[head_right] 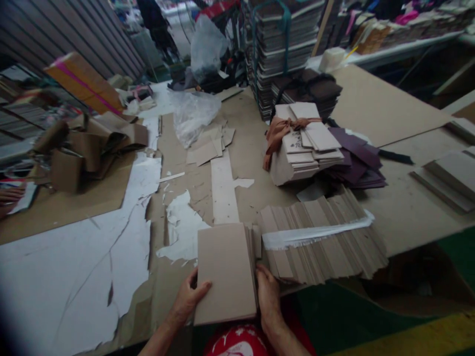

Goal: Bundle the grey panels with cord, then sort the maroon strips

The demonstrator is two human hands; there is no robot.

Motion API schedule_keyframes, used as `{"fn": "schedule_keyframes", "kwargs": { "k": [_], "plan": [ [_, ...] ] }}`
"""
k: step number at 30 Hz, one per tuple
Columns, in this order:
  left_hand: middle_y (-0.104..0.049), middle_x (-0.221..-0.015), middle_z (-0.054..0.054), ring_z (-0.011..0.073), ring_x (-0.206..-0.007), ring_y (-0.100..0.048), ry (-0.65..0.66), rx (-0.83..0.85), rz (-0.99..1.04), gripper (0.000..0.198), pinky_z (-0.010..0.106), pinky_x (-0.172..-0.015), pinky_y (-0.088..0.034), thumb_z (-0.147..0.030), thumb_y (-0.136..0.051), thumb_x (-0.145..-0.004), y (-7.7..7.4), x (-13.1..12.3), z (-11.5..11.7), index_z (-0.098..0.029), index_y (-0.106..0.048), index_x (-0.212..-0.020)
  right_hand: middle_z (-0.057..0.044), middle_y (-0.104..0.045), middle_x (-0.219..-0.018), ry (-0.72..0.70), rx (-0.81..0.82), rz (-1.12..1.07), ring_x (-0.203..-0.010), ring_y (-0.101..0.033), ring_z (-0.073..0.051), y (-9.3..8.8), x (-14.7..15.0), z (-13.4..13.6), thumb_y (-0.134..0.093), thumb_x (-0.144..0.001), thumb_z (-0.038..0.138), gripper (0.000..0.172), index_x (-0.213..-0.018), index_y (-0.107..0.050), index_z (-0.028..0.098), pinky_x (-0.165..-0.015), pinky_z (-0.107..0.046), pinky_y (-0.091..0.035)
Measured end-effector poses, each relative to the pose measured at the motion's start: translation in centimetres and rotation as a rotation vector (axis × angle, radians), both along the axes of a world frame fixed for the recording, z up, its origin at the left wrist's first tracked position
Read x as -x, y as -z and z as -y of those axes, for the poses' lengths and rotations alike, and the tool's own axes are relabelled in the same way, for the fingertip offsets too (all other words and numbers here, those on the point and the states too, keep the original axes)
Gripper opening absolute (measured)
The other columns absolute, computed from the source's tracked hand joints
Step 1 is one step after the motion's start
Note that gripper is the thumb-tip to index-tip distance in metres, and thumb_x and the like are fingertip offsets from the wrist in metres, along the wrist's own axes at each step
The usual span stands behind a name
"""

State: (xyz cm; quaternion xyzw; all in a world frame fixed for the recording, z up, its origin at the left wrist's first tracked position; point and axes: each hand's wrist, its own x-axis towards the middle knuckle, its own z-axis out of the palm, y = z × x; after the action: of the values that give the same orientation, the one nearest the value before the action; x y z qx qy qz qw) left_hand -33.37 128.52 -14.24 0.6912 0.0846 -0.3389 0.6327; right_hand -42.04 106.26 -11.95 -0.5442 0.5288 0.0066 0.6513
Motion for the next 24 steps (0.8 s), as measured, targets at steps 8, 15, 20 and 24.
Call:
{"fn": "schedule_keyframes", "kwargs": {
  "k": [8,15,20,24],
  "plan": [
    [-0.07,-0.117,0.017,0.0356,-0.108,-0.067,-0.012,-0.054,0.006,0.089,0.039,-0.09,-0.057,-0.06,-0.082,-0.059,-0.3,0.1,0.5,-0.011,-0.055,-0.128,-0.013,-0.071,-0.117,-0.11,0.066,-0.057,-0.118,-0.059,-0.034,1.3,0.5,0.7,-0.055,-0.066,0.06,0.066,-0.113,-0.071,0.016,-0.106,-0.041,-0.04],
    [-0.06,-0.131,0.017,0.0345,-0.12,-0.059,0.049,-0.126,0.128,0.089,0.043,-0.1,-0.051,-0.054,-0.079,-0.064,-0.7,-0.7,0.3,-0.014,-0.046,-0.137,-0.016,-0.063,-0.129,-0.006,0.141,-0.122,-0.127,-0.052,-0.033,0.3,2.3,-0.7,-0.051,-0.068,0.064,0.067,-0.115,-0.062,0.016,-0.109,-0.042,-0.038],
    [-0.036,-0.147,0.02,0.0345,-0.131,-0.047,-0.011,-0.364,0.379,0.088,0.045,-0.099,-0.05,-0.053,-0.071,-0.073,-3.0,-5.0,1.8,-0.015,-0.036,-0.144,-0.011,-0.068,-0.118,0.013,0.162,-0.101,-0.119,-0.056,-0.031,0.0,2.4,-1.4,-0.051,-0.068,0.06,0.052,-0.101,-0.063,0.022,-0.106,-0.039,-0.04],
    [-0.05,-0.138,0.015,0.029,-0.131,-0.046,0.233,-0.329,0.718,0.056,0.044,-0.108,-0.041,-0.047,-0.057,-0.088,-5.7,-10.7,5.6,-0.017,-0.049,-0.134,-0.012,-0.066,-0.121,0.054,0.146,-0.123,-0.12,-0.056,-0.032,-0.1,3.6,-1.7,-0.053,-0.068,0.06,0.055,-0.105,-0.063,0.022,-0.106,-0.041,-0.04]
  ]
}}
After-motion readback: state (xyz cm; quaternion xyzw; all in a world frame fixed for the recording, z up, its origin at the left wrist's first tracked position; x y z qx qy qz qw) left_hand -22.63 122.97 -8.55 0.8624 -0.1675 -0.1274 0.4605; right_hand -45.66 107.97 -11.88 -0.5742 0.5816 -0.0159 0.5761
